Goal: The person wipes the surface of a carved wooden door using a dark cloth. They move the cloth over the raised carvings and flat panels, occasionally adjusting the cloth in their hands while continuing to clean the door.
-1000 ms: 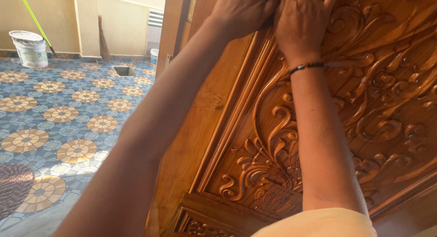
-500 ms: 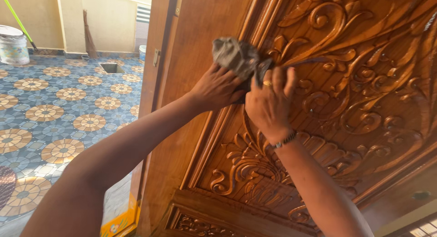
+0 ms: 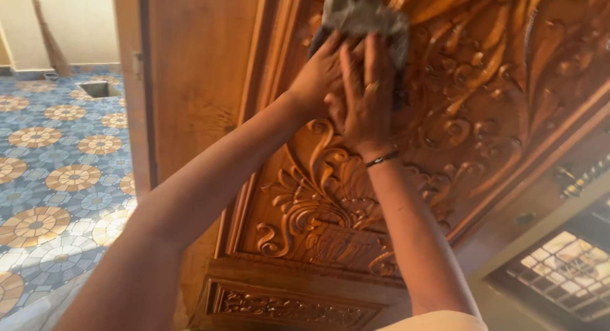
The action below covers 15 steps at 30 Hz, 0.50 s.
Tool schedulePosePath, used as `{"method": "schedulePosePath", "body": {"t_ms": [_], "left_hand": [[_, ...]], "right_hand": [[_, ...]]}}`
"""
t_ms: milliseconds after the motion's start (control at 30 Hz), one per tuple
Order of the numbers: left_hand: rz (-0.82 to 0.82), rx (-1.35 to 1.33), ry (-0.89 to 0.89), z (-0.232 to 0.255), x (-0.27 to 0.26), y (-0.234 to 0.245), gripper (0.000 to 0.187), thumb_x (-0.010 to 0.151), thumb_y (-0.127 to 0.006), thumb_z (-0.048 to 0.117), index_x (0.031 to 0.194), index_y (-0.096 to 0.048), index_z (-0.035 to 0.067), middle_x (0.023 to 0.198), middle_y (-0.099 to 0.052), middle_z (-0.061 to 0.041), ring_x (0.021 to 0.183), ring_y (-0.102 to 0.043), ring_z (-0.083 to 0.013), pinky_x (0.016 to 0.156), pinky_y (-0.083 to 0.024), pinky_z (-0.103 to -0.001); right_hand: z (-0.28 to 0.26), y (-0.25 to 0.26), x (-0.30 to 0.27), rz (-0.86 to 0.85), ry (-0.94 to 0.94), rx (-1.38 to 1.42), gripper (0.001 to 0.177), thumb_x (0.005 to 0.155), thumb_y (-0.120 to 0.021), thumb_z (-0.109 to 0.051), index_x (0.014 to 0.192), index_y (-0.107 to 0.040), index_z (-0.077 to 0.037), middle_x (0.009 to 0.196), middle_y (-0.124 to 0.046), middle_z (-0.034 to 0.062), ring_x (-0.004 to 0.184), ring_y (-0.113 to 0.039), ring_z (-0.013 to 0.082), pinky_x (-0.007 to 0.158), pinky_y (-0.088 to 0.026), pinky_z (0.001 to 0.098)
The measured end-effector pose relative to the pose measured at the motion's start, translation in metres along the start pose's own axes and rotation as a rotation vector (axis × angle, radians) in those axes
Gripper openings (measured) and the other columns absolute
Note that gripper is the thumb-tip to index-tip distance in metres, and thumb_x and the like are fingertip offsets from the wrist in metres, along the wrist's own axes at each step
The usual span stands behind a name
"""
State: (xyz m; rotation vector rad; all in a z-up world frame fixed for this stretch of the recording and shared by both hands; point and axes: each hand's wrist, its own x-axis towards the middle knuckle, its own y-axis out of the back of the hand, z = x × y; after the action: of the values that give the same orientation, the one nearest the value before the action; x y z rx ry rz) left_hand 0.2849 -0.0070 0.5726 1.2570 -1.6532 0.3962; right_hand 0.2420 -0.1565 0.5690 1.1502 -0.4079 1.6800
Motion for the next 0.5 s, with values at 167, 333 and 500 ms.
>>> {"method": "schedulePosePath", "body": {"t_ms": [167, 333, 500], "left_hand": [[-0.245, 0.071, -0.095, 0.015, 0.004, 0.005, 0.074, 0.081, -0.072, 0.045, 0.145, -0.054, 0.014, 0.155, -0.045, -0.011, 0.149, -0.033, -0.0314, 0.125, -0.018, -0.05], [-0.067, -0.028, -0.131, -0.01, 0.077, 0.014, 0.068, 0.082, -0.072, 0.041, 0.14, -0.062, 0.008, 0.143, -0.057, -0.014, 0.135, -0.047, -0.0321, 0.107, -0.035, -0.052], [-0.318, -0.153, 0.124, 0.002, 0.106, 0.005, 0.054, 0.1, -0.065, 0.04, 0.146, -0.057, 0.013, 0.148, -0.056, -0.01, 0.14, -0.049, -0.0281, 0.107, -0.042, -0.049]], "right_hand": [[0.013, -0.002, -0.029, -0.037, 0.002, 0.021, 0.081, 0.108, -0.02, -0.069, 0.165, -0.032, -0.013, 0.17, -0.017, 0.0227, 0.16, -0.019, 0.044, 0.134, -0.023, 0.0591], [0.073, 0.009, 0.003, 0.0, -0.126, -0.135, 0.079, 0.112, -0.022, -0.069, 0.169, -0.029, -0.014, 0.172, -0.02, 0.0216, 0.158, -0.021, 0.0407, 0.135, -0.023, 0.0538], [0.114, 0.015, -0.001, -0.003, -0.207, -0.177, 0.084, 0.109, -0.019, -0.072, 0.168, -0.021, -0.012, 0.172, -0.016, 0.0196, 0.161, -0.017, 0.0404, 0.137, -0.02, 0.0535]]}}
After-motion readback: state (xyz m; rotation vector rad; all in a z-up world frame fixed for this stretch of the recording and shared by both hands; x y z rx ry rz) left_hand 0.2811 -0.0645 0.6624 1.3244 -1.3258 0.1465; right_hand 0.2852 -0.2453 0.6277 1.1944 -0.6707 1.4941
